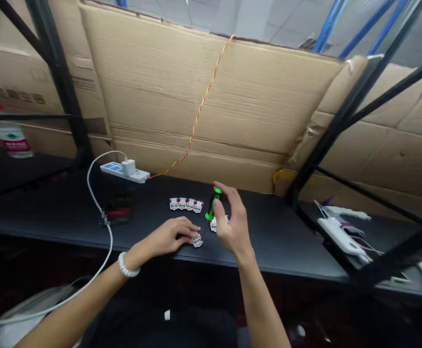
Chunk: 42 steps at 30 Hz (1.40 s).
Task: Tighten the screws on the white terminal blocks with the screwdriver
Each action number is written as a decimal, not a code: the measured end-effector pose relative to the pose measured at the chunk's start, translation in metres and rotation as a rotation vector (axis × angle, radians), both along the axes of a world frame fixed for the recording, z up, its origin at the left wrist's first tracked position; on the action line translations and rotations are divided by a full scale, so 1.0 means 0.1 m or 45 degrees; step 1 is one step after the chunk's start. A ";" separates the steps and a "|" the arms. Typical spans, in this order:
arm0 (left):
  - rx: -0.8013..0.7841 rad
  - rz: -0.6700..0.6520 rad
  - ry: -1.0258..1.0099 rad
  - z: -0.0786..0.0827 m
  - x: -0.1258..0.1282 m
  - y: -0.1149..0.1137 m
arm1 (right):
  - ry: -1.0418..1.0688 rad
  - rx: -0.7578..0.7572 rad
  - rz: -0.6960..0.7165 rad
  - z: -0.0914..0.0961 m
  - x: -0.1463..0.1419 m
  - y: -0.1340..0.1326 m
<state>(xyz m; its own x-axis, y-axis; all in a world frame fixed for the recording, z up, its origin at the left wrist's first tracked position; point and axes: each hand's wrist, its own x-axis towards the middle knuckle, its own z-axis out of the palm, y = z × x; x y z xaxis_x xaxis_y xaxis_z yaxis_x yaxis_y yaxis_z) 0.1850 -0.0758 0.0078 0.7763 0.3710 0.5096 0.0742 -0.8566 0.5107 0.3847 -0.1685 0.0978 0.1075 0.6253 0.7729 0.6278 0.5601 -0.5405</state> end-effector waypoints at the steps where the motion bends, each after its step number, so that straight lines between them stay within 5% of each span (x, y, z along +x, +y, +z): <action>1: -0.004 0.006 0.000 0.00 0.00 0.00 | -0.019 0.037 -0.061 0.01 0.00 0.00; 4: -0.011 0.019 -0.002 0.00 0.00 0.00 | -0.044 0.067 -0.152 0.02 0.00 -0.01; 9: -0.004 0.012 0.004 0.00 -0.01 0.00 | -0.017 -0.056 0.070 0.05 0.00 0.00; 14: -0.018 0.025 0.003 0.01 -0.01 -0.01 | -0.069 0.059 -0.106 0.08 -0.03 0.01; 19: -0.014 0.020 0.010 0.02 -0.01 -0.02 | 0.004 -0.027 0.107 0.10 -0.04 0.01; 24: -0.010 0.031 0.011 0.01 0.00 -0.02 | -0.137 0.053 -0.156 0.14 -0.07 0.01; 30: -0.016 0.027 0.003 0.00 0.00 -0.01 | -0.013 -0.020 0.068 0.11 -0.04 -0.01; 36: -0.026 0.026 0.007 0.02 -0.01 -0.02 | -0.126 0.110 -0.186 0.13 -0.08 -0.01; 42: -0.013 0.029 0.017 0.01 0.00 -0.02 | -0.078 0.019 -0.008 0.11 -0.07 0.00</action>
